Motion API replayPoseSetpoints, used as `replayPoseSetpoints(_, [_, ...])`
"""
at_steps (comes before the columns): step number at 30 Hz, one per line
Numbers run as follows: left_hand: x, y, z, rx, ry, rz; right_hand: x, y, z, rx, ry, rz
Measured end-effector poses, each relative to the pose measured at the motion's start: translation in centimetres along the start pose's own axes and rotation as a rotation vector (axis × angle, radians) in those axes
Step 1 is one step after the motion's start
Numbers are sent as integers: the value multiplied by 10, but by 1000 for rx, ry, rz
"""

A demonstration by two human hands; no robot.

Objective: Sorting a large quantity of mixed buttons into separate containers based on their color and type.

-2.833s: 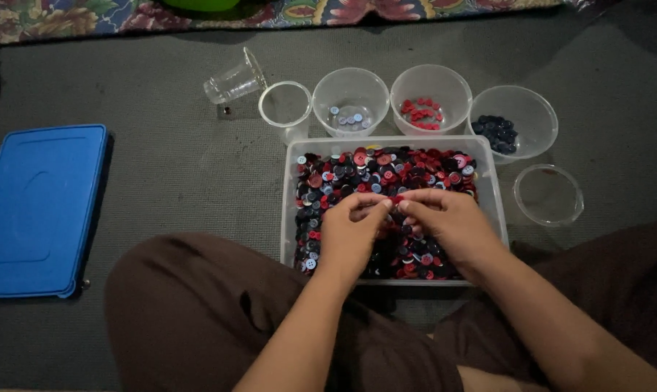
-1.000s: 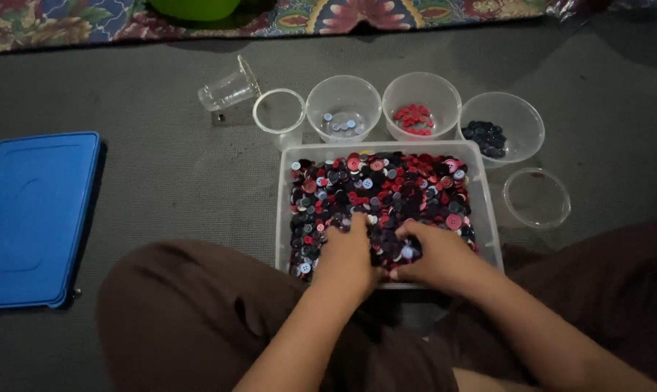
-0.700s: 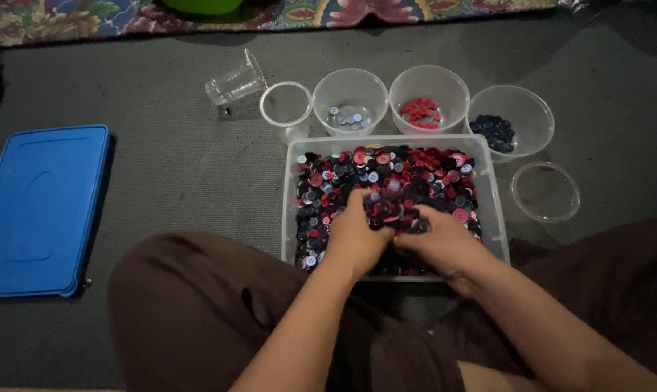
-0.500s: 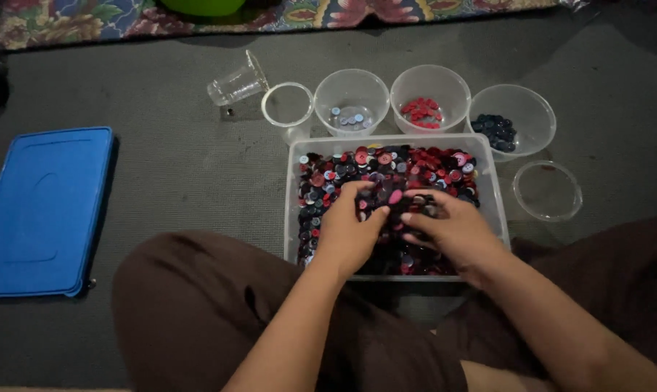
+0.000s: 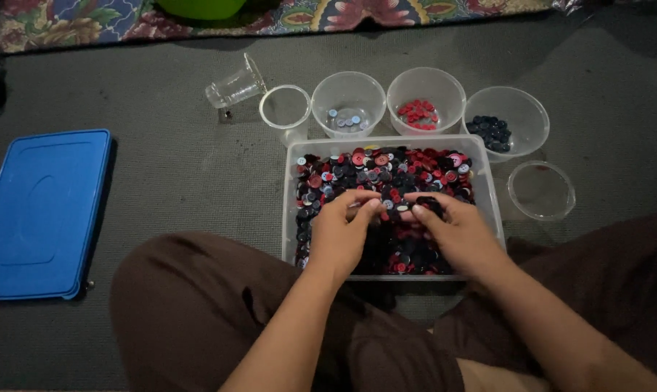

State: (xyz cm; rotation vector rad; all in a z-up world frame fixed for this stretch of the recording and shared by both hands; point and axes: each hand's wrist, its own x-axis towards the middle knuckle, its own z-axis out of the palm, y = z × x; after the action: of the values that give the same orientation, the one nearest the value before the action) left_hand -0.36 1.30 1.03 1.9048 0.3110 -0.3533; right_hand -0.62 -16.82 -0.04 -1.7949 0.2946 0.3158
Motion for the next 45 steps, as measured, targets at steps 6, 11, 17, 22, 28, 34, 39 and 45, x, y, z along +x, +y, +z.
replayPoseSetpoints(6, [-7, 2, 2, -6, -7, 74, -5, -17, -16, 20, -76, 67])
replayPoseSetpoints(11, [-6, -2, 2, 36, -39, 99, -11, -31, -17, 14, -93, 109])
replayPoseSetpoints(17, [-14, 8, 4, -34, -43, 161, -6, -19, -16, -7, -139, 133])
replayPoseSetpoints(22, [-16, 9, 3, 53, -59, 251, 7, 7, -12, -172, -217, 58])
replayPoseSetpoints(28, [-17, 6, 3, 152, -40, 343, 9, 20, -17, -426, -334, -113])
replayPoseSetpoints(34, [-9, -1, 4, 54, -19, 284, 6, 6, -16, -245, -313, 43])
replayPoseSetpoints(39, [0, -6, 8, -79, -19, 172, 5, -16, -25, -104, -261, 147])
replayPoseSetpoints(45, [8, -18, 15, -93, -27, 175, -7, -35, -28, -227, -97, 2])
